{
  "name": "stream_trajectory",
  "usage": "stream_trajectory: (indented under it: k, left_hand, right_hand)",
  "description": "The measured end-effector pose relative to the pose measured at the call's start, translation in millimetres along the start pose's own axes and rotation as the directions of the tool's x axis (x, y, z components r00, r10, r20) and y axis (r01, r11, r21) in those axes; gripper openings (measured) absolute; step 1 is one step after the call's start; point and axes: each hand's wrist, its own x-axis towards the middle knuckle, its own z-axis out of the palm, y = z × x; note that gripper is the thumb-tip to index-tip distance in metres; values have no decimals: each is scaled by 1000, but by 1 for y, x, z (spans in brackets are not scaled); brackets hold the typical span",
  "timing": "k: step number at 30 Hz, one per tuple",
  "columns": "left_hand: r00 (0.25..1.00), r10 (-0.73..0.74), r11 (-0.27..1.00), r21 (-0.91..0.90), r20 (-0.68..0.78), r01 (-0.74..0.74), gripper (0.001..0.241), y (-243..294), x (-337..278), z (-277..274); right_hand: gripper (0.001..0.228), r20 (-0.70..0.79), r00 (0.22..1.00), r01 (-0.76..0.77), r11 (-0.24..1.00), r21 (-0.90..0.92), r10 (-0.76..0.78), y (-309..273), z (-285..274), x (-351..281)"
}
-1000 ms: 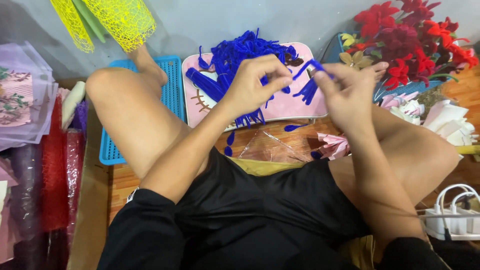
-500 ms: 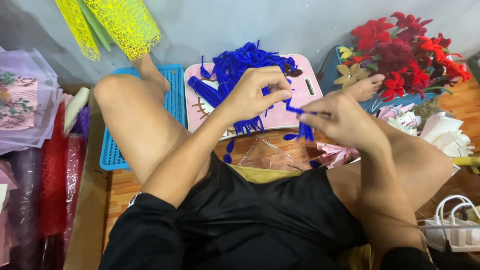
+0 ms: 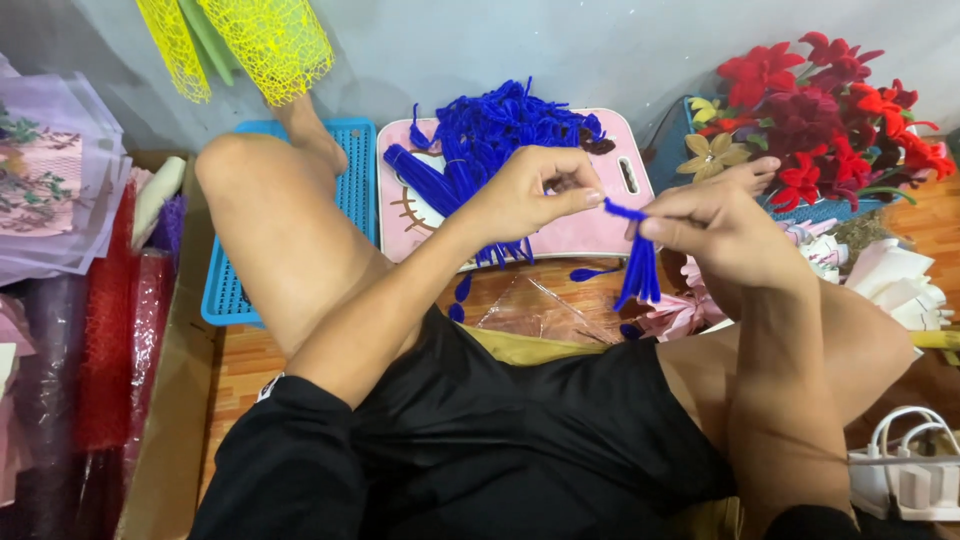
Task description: The person sits on the floor and uses a wooden stick to wrap blue pipe cleaners around it. They repeatedly wind the material and then slide the finished bundle off the stick onto a pink tray.
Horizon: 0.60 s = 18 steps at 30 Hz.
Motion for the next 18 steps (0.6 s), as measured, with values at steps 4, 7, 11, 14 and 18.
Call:
stream_trajectory:
  k: [4,7,11,14,18]
  left_hand:
    - [996,36,999,39,-83,-32,8,-5,4,3]
    - [986,125,941,329,-111,-82,10,-2,8,-4]
    - [981,137,746,636,138,-194,8,-3,0,-1]
    - [943,150,848,451,298,-277,9,15,-3,-3]
    - [931,119,989,38,344,-141,12,21,-3,-5]
  right_hand:
    - [19,-308,939,-68,960,273,154,32,23,9]
    - [9,-441,879,-230,971,-63,180,45,38,17]
    - [20,-254,887,-462,772,-436,386,-5,32,15]
    - [16,6,933,-337,876,-345,361,-20,20,12]
    - [15,85,960,-255,960,-118,266,-10,9,0]
